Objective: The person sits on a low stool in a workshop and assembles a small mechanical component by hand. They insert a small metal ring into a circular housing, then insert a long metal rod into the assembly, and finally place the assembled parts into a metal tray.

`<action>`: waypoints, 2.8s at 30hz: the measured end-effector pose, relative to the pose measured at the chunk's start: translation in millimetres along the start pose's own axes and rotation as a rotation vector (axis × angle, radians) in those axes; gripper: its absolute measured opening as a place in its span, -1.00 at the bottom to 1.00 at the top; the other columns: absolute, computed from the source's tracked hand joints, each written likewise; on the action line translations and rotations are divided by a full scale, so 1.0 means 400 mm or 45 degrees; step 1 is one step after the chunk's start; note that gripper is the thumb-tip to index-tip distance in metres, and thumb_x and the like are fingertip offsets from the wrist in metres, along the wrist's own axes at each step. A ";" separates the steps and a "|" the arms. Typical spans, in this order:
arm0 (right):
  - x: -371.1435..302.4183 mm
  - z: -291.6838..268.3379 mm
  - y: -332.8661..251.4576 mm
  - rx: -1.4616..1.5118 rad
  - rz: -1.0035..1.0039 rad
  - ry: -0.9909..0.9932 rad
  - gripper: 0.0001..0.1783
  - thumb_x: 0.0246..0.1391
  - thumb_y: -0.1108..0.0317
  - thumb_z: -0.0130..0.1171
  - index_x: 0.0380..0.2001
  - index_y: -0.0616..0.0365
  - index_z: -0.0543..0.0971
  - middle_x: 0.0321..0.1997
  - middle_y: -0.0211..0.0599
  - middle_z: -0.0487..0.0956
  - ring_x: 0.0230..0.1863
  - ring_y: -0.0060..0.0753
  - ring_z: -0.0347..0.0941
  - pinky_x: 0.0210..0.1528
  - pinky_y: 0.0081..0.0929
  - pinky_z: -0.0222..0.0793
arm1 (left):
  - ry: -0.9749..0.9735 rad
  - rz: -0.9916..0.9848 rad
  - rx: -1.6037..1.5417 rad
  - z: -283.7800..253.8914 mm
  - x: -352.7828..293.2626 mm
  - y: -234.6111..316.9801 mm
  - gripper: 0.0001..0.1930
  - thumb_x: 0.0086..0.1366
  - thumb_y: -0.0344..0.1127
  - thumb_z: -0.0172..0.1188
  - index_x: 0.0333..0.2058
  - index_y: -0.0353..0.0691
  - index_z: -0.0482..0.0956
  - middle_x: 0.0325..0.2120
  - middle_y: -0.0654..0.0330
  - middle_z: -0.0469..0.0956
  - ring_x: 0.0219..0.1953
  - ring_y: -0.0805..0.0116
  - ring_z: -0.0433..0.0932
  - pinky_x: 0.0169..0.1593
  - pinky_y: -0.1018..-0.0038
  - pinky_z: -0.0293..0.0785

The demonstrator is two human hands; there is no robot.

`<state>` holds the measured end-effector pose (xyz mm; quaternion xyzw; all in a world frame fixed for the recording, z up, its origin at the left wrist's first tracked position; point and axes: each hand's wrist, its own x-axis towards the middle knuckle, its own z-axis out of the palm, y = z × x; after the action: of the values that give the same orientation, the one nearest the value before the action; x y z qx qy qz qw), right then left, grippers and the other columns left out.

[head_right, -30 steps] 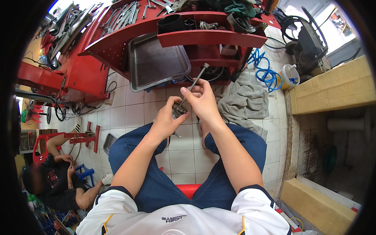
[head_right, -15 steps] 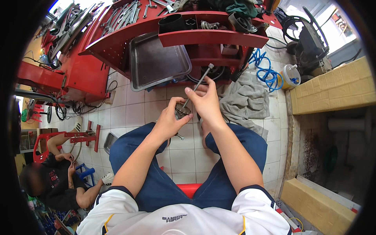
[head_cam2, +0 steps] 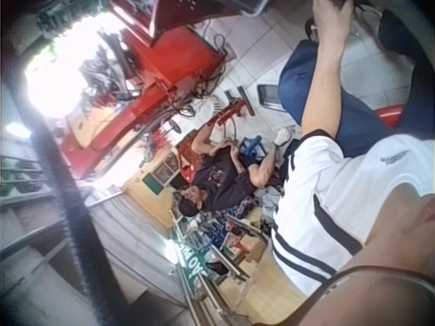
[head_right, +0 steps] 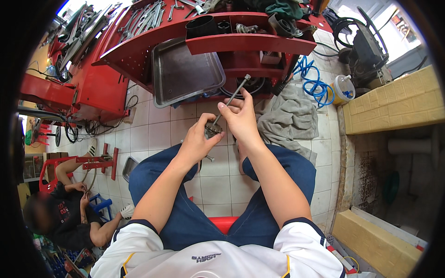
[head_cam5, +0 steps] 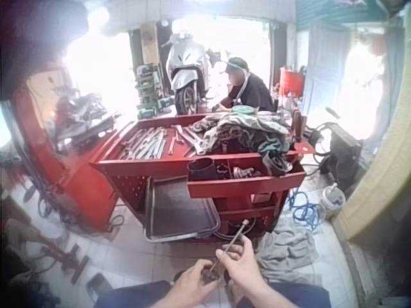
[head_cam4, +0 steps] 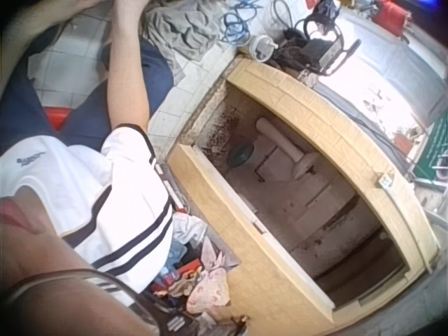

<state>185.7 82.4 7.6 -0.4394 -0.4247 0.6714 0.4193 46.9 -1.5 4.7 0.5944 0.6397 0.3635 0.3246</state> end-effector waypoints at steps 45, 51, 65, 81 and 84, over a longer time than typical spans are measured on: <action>0.048 -0.085 -0.021 -0.050 0.060 0.091 -0.41 0.22 0.41 0.29 0.18 0.35 0.24 -0.11 -0.10 0.65 -0.05 -0.33 0.62 -0.08 -0.53 0.55 | -0.043 -0.046 0.094 -0.001 -0.002 0.003 -0.58 0.19 -0.20 0.42 -0.10 -0.22 0.42 -0.35 0.01 0.62 -0.26 0.06 0.65 -0.15 0.26 0.52; 0.045 -0.072 -0.048 0.214 0.071 0.054 -0.48 0.23 0.48 0.22 0.18 0.31 0.27 -0.06 -0.11 0.62 -0.07 -0.31 0.61 -0.02 -0.47 0.56 | -0.038 -0.065 0.074 0.000 0.005 0.002 -0.58 0.19 -0.21 0.42 -0.10 -0.22 0.42 -0.35 0.01 0.62 -0.27 0.06 0.65 -0.15 0.27 0.52; 0.047 -0.079 -0.073 0.193 -0.003 -0.067 -0.61 0.27 0.56 0.14 0.14 0.38 0.42 -0.03 -0.12 0.64 -0.03 -0.33 0.65 -0.03 -0.49 0.58 | -0.063 0.008 0.022 0.004 0.004 0.001 -0.56 0.19 -0.22 0.43 -0.09 -0.23 0.41 -0.36 0.01 0.62 -0.27 0.09 0.64 -0.14 0.29 0.51; 0.046 -0.101 -0.094 0.150 0.079 -0.220 -0.45 0.13 0.52 0.31 0.17 0.40 0.42 0.05 -0.04 0.61 0.02 -0.32 0.60 0.11 -0.38 0.54 | -0.138 -0.142 -0.007 -0.004 0.009 0.031 -0.55 0.19 -0.20 0.44 -0.08 -0.23 0.42 -0.35 0.03 0.63 -0.25 0.09 0.64 -0.12 0.30 0.50; 0.046 -0.084 -0.096 -0.032 0.104 -0.152 -0.40 0.14 0.40 0.36 0.19 0.39 0.41 0.05 -0.08 0.60 0.01 -0.36 0.59 0.08 -0.43 0.51 | -0.120 -0.106 -0.006 0.000 0.002 0.020 -0.55 0.19 -0.19 0.44 -0.08 -0.23 0.42 -0.35 0.03 0.63 -0.26 0.09 0.64 -0.12 0.30 0.50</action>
<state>220.1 117.6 30.7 -0.4208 -0.4389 0.7076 0.3599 51.0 -0.6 11.4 0.5831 0.6468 0.3228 0.3707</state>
